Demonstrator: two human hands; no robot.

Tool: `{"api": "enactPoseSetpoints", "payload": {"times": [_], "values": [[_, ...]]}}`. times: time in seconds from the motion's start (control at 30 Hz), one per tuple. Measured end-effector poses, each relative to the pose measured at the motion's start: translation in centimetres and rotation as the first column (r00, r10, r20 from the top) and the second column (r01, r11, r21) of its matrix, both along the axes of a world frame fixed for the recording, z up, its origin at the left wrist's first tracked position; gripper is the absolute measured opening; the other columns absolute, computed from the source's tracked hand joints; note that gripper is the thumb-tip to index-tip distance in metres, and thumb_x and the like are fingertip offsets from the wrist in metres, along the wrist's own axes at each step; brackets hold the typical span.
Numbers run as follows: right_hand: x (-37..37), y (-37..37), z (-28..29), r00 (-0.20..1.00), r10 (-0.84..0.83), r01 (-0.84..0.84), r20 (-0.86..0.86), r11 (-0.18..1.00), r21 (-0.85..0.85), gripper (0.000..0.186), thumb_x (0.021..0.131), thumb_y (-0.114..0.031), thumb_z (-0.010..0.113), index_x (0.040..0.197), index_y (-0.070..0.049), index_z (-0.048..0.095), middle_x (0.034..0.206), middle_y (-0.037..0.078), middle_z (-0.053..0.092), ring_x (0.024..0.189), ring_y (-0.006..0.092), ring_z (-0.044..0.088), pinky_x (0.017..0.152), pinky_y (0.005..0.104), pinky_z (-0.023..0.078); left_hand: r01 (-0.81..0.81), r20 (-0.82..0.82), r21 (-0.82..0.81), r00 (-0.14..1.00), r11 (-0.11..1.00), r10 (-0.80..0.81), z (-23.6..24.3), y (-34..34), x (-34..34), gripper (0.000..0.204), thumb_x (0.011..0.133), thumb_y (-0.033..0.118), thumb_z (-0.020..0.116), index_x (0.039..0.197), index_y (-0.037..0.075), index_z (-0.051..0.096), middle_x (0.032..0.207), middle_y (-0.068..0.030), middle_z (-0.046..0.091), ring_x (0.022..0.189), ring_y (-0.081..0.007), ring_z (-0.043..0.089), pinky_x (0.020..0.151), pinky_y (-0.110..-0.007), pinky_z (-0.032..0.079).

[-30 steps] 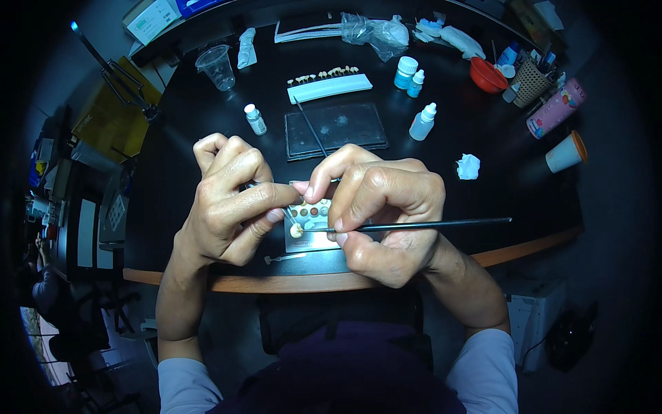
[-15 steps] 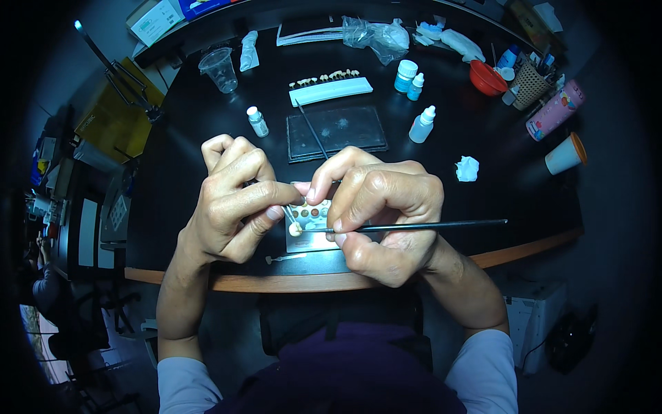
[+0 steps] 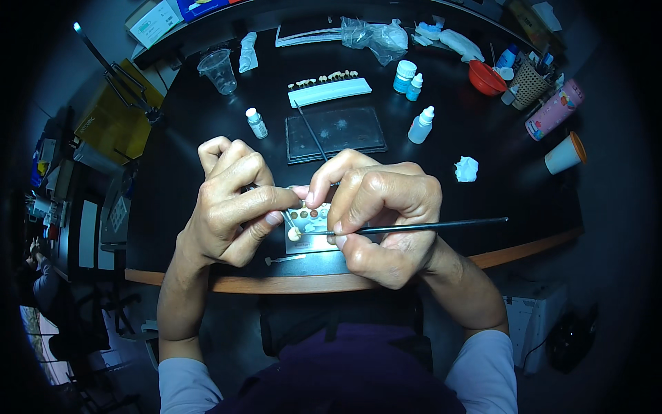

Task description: The person applies various shades of stain to a dental crown using a fine brush, repeatedly dipping the brush into a palette of stains and carefully painting the crown surface.

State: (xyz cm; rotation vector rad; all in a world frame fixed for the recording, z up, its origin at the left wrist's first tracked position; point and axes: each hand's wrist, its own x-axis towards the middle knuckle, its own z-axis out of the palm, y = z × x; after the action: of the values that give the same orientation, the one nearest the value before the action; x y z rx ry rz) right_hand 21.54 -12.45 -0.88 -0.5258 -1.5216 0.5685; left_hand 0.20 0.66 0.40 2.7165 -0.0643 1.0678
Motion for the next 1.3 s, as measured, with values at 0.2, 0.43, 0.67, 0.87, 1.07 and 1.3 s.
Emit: {"api": "enactPoseSetpoints", "payload": {"times": [0.2, 0.43, 0.67, 0.87, 1.07, 1.3], "values": [[-0.08, 0.18, 0.07, 1.0, -0.006, 0.006, 0.024, 1.0, 0.021, 0.008, 0.066, 0.005, 0.064, 0.072, 0.0, 0.065, 0.071, 0.012, 0.07, 0.089, 0.0297, 0.072, 0.089, 0.049, 0.064, 0.004, -0.012, 0.002, 1.0, 1.0, -0.004, 0.11, 0.07, -0.1, 0.027, 0.087, 0.029, 0.071, 0.102, 0.012, 0.086, 0.074, 0.0004, 0.048, 0.077, -0.019, 0.048, 0.088, -0.043, 0.028], [0.32, 0.07, 0.51, 0.996, -0.005, 0.004, 0.085, 1.0, 0.019, 0.008, 0.066, 0.006, 0.064, 0.073, 0.0, 0.065, 0.071, 0.012, 0.07, 0.088, 0.0296, 0.072, 0.088, 0.0491, 0.065, -0.003, -0.011, -0.003, 1.0, 1.0, 0.003, 0.06, -0.01, -0.1, 0.027, 0.086, 0.028, 0.071, 0.102, 0.012, 0.086, 0.074, 0.0003, 0.048, 0.077, -0.019, 0.048, 0.088, -0.043, 0.028], [-0.23, 0.01, 0.37, 0.999, -0.035, 0.035, 0.032, 0.999, 0.009, 0.012, 0.065, 0.01, 0.063, 0.072, 0.0, 0.064, 0.07, 0.012, 0.07, 0.086, 0.0291, 0.072, 0.087, 0.0477, 0.065, 0.005, -0.028, -0.007, 1.0, 1.0, -0.005, 0.27, -0.04, -0.22, 0.028, 0.086, 0.028, 0.072, 0.104, 0.012, 0.086, 0.074, 0.0007, 0.048, 0.077, -0.0186, 0.048, 0.088, -0.043, 0.027], [0.08, -0.07, 0.62, 0.994, -0.042, 0.04, 0.103, 0.999, 0.019, 0.013, 0.067, 0.011, 0.064, 0.072, -0.001, 0.062, 0.07, 0.012, 0.07, 0.086, 0.0286, 0.072, 0.084, 0.0455, 0.064, 0.003, -0.025, -0.003, 1.0, 1.0, -0.003, 0.22, -0.01, -0.15, 0.028, 0.087, 0.029, 0.072, 0.104, 0.012, 0.086, 0.074, 0.0009, 0.048, 0.077, -0.0185, 0.048, 0.088, -0.043, 0.027], [0.06, -0.04, 0.68, 0.992, -0.045, 0.041, 0.118, 0.999, 0.03, 0.014, 0.067, 0.011, 0.064, 0.073, -0.002, 0.062, 0.07, 0.012, 0.07, 0.086, 0.0286, 0.073, 0.085, 0.0443, 0.063, 0.023, -0.026, -0.031, 0.999, 0.999, -0.023, 0.45, -0.06, -0.15, 0.019, 0.089, 0.025, 0.079, 0.106, 0.017, 0.084, 0.076, 0.0029, 0.047, 0.077, -0.0171, 0.048, 0.086, -0.043, 0.027], [0.1, -0.09, 0.52, 0.995, -0.035, 0.033, 0.097, 0.999, 0.022, 0.014, 0.067, 0.011, 0.064, 0.072, -0.002, 0.061, 0.072, 0.013, 0.07, 0.088, 0.029, 0.073, 0.086, 0.0458, 0.063, 0.023, -0.028, -0.025, 0.999, 0.999, -0.024, 0.33, -0.07, -0.15, 0.02, 0.09, 0.026, 0.077, 0.107, 0.018, 0.084, 0.077, 0.0028, 0.048, 0.077, -0.017, 0.048, 0.087, -0.044, 0.027]]}}
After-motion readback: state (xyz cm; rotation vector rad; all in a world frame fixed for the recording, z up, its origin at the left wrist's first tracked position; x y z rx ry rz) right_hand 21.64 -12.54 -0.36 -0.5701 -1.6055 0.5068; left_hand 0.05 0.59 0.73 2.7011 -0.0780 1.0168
